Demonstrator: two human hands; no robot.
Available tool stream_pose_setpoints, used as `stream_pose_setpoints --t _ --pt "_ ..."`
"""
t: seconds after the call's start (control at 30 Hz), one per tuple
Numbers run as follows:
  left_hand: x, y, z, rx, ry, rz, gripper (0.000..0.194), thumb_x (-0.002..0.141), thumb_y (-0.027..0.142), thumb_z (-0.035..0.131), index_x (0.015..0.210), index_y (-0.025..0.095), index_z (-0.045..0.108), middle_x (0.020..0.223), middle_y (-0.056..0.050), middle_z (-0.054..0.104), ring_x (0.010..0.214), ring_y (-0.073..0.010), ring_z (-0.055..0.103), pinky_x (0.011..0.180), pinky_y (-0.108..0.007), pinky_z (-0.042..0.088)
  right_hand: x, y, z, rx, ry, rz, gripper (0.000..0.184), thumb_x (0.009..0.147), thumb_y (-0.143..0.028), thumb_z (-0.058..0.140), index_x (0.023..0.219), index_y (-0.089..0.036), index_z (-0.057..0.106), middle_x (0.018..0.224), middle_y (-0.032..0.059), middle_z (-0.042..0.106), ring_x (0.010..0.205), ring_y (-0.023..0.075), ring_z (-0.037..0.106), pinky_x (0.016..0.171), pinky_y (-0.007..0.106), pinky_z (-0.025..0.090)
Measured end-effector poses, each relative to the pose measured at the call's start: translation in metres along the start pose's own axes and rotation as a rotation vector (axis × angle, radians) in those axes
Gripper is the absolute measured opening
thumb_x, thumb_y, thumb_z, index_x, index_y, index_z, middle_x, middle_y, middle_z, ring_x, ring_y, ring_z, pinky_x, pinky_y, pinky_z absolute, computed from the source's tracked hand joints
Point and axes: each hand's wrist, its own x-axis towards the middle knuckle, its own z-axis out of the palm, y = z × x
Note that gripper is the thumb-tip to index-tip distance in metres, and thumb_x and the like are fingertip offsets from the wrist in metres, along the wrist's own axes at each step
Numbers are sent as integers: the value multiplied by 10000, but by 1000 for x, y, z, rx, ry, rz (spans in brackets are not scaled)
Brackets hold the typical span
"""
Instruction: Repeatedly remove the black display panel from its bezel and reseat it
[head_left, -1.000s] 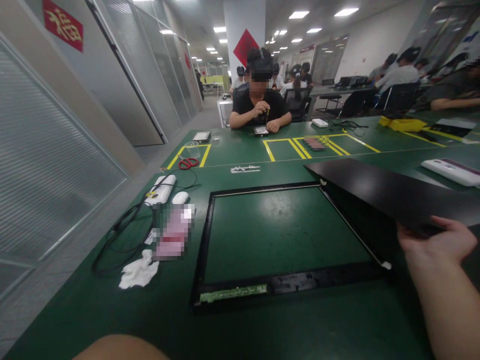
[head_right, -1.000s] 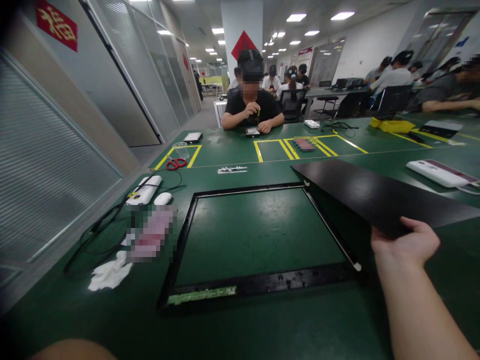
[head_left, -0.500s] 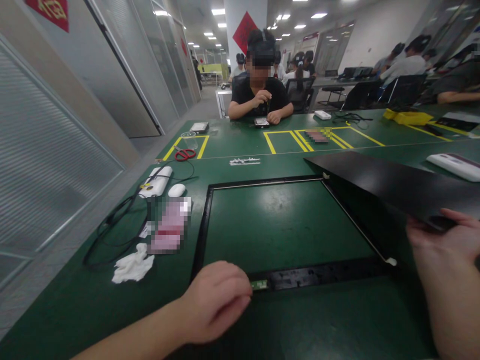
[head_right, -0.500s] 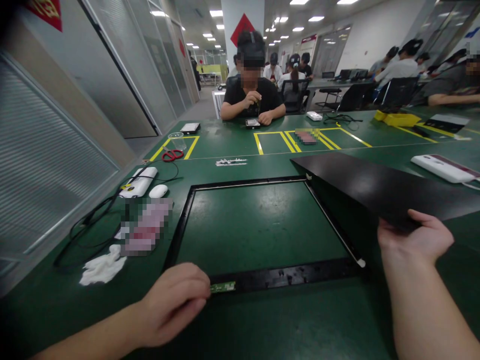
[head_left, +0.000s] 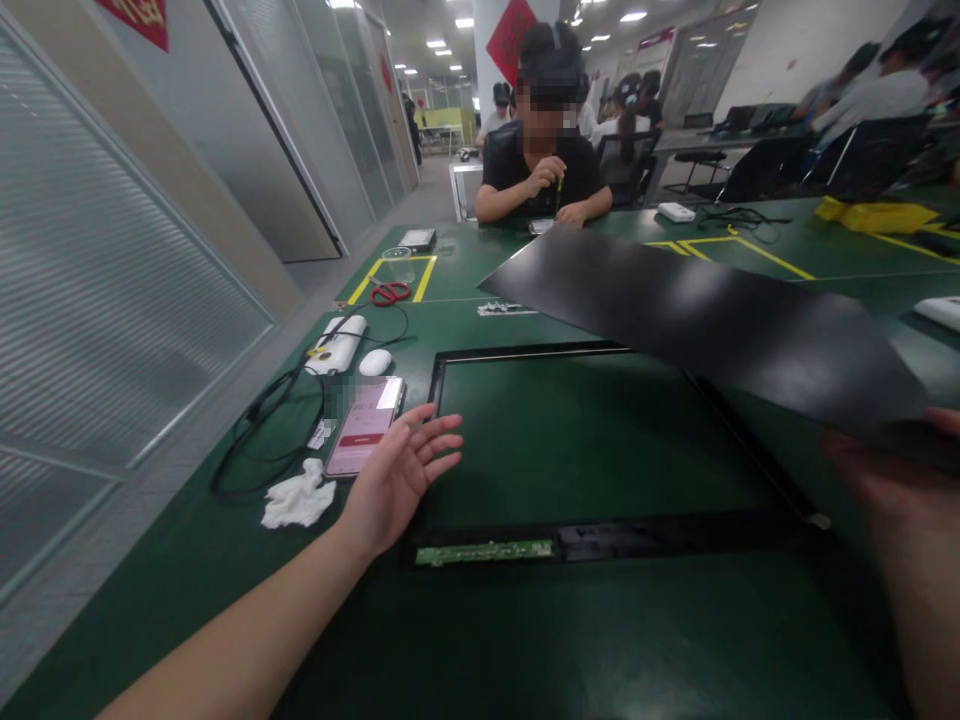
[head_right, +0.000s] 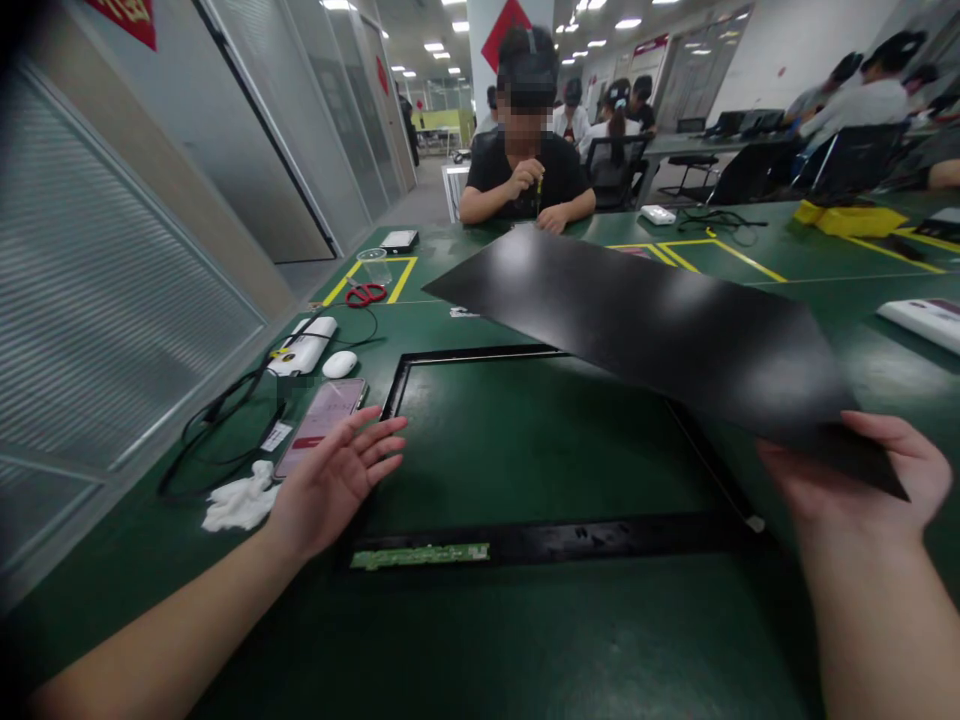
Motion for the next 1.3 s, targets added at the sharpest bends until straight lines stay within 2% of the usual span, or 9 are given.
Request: stream_pose_setpoints --t 0.13,0.2,0.47,0.6,0.73,0.97,1.07,1.17,1.3 --pt "0 6 -2 -122 -49 -105 495 905 509 828 1257 166 767 1389 -199 795 1200 -278 795 984 -336 642 -19 -9 22 -26 -76 124 345 752 -423 650 1046 -344 811 1102 152 821 1144 471 750 901 770 589" --pt "2 9 -3 -178 -52 -151 438 951 516 760 1192 150 772 1362 -217 802 1243 -298 789 1019 -341 634 -28 -12 31 -48 -153 196 408 773 -411 623 1117 -331 827 1056 159 828 1138 470 759 911 754 599" --pt "6 17 -8 -292 64 -169 212 995 174 610 1134 178 770 949 -84 882 833 -246 862 755 -326 707 -45 -13 41 -22 -157 389 470 819 -333 540 1172 -269 843 1028 149 845 1090 443 795 978 713 606" --pt "4 13 -9 -180 -7 -155 526 859 55 744 1363 208 744 971 -54 884 864 -248 864 791 -305 705 -41 -7 41 -33 -149 441 251 765 -326 607 894 -297 820 934 121 843 1086 429 802 962 662 643" --pt "0 9 -11 -44 -97 -166 789 769 105 898 1512 258 683 1108 -78 889 1020 -312 861 951 -391 696 -37 -6 43 -110 -120 482 74 711 -304 689 737 -311 758 937 87 851 1077 394 810 933 575 683" --pt "-8 14 -16 -25 -243 -212 932 737 198 957 1596 334 623 1302 -75 858 1262 -378 787 1144 -475 603 -21 -3 32 -212 -236 379 462 503 -184 774 930 -342 850 1147 29 864 1035 290 821 856 357 697" --pt "-8 12 -24 -62 -317 -268 794 734 226 930 1498 300 725 1265 -75 870 1279 -415 772 1173 -520 579 -13 4 27 -296 -226 378 496 461 -190 793 927 -348 855 1180 30 860 1069 285 815 847 319 691" --pt "-9 7 -40 -151 -197 -230 354 845 328 842 1184 231 881 1087 -68 902 1215 -423 802 1139 -540 606 -11 8 27 -353 -240 392 488 444 -212 815 912 -344 855 1177 40 860 1106 304 809 855 318 690" --pt "-13 9 -66 -226 -53 -186 350 981 326 682 1273 233 852 1147 -24 897 1317 -374 757 1196 -500 563 -20 8 34 -326 -339 443 454 438 -239 852 880 -340 843 1176 61 858 1059 357 818 842 412 706"
